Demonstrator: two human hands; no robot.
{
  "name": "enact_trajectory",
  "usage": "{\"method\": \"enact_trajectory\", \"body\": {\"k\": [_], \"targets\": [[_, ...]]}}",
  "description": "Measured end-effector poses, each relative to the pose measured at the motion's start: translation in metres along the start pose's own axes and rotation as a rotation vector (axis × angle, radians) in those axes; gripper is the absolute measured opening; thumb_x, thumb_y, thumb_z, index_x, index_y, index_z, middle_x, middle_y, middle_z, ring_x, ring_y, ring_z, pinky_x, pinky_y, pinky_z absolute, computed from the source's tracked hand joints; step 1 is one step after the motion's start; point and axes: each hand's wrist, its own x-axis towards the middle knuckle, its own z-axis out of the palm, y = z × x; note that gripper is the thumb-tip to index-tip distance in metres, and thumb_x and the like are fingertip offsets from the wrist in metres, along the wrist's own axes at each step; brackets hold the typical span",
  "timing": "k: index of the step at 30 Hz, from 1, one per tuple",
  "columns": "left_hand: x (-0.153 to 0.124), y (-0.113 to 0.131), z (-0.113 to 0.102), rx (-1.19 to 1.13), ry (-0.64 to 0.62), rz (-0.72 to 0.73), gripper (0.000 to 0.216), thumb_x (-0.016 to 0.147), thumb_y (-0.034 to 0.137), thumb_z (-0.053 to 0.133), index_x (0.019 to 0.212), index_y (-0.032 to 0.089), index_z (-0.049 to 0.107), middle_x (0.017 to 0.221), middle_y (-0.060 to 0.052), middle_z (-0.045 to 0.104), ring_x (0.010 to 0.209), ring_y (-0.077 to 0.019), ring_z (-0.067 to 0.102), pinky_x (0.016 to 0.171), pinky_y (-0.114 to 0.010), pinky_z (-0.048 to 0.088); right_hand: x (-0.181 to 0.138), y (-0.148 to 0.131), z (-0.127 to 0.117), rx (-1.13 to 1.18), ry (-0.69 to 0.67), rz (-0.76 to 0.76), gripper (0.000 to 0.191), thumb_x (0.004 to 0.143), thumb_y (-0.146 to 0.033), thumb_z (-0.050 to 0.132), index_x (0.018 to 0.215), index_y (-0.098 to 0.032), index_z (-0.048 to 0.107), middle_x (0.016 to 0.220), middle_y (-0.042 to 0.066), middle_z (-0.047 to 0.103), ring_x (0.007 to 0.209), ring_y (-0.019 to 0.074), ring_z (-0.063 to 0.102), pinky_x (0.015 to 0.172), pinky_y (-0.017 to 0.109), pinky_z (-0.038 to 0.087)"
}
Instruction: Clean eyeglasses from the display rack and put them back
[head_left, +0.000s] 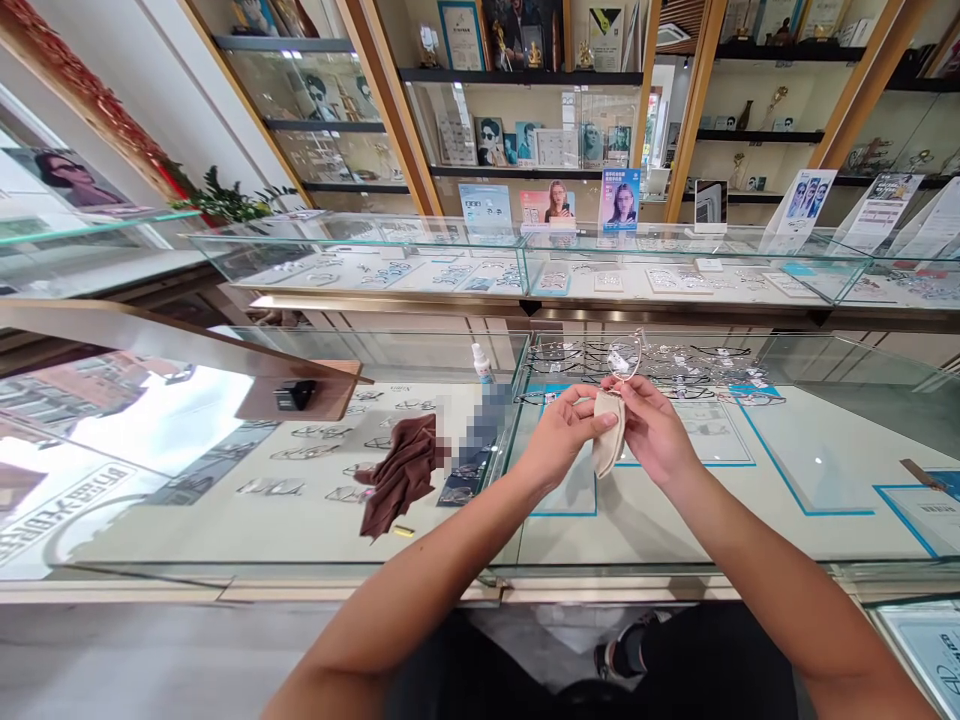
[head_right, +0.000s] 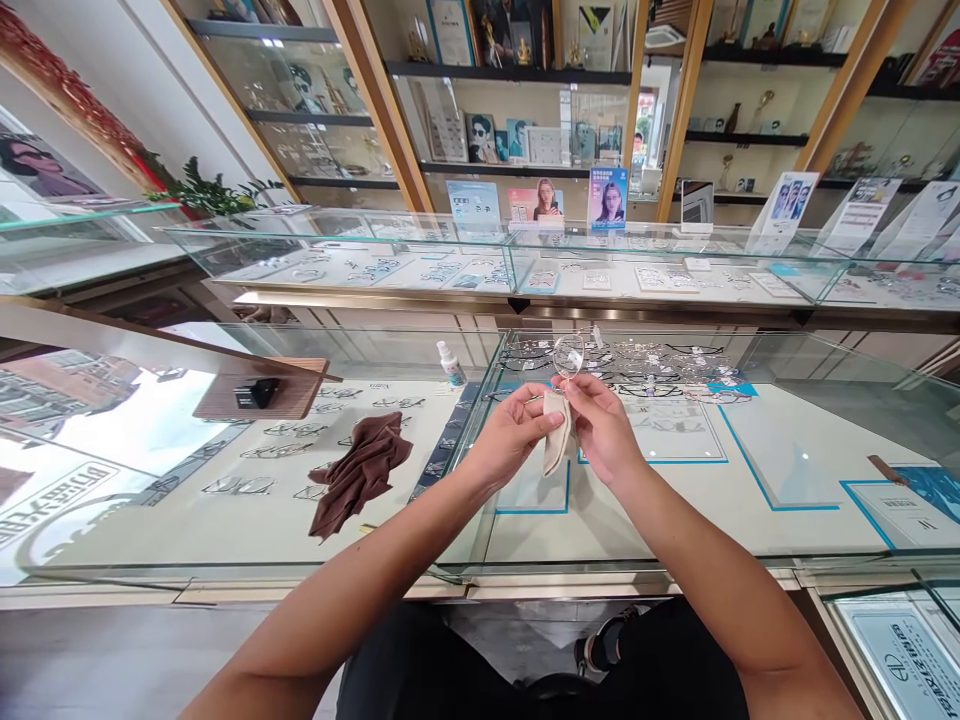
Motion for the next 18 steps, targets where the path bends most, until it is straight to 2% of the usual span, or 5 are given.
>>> {"method": "enact_trajectory", "body": {"k": [5,9,13,18], "targets": [[0.001,0.001,-0.003,-0.047,0.006,-0.07,0.061,0.057,0.042,0.104,0.092,0.018,0.06,0.08,0.002,0.073,0.066,-0.0104,0.063,0.067,-0.024,0.047,-0.001,-0.002,-0.001,-0.017,-0.045,-0.008,0.034,0.066,-0.047,0.096,0.081,-0.027,0.073,0.106,0.0,0.078,0.084,0.017,0.066,0.073,0.03,0.052],[0.001,0.004,-0.005,0.063,-0.003,-0.091,0.055,0.06,0.049,0.101,0.092,0.015,0.071,0.086,-0.001,0.073,0.075,-0.0116,0.063,0.073,-0.025,0.047,-0.002,-0.004,0.0,0.0,-0.053,0.004,0.036,0.064,-0.048,0.098,0.079,-0.026,0.074,0.105,0.0,0.078,0.082,0.0154,0.064,0.07,0.028,0.051],[0.0,0.006,-0.009,0.179,-0.025,-0.07,0.052,0.064,0.056,0.098,0.086,0.014,0.076,0.084,-0.002,0.072,0.075,-0.0124,0.061,0.072,-0.025,0.046,-0.002,-0.006,0.001,0.009,-0.044,0.01,0.037,0.061,-0.047,0.1,0.08,-0.027,0.075,0.105,0.0,0.078,0.079,0.015,0.063,0.068,0.027,0.051],[0.002,0.007,-0.013,0.131,-0.044,-0.075,0.05,0.064,0.049,0.099,0.091,0.014,0.078,0.085,-0.005,0.076,0.077,-0.0157,0.066,0.075,-0.027,0.05,-0.002,-0.005,0.001,-0.007,-0.022,0.011,0.036,0.06,-0.046,0.1,0.078,-0.026,0.075,0.105,0.001,0.079,0.081,0.0154,0.064,0.068,0.027,0.051]]}}
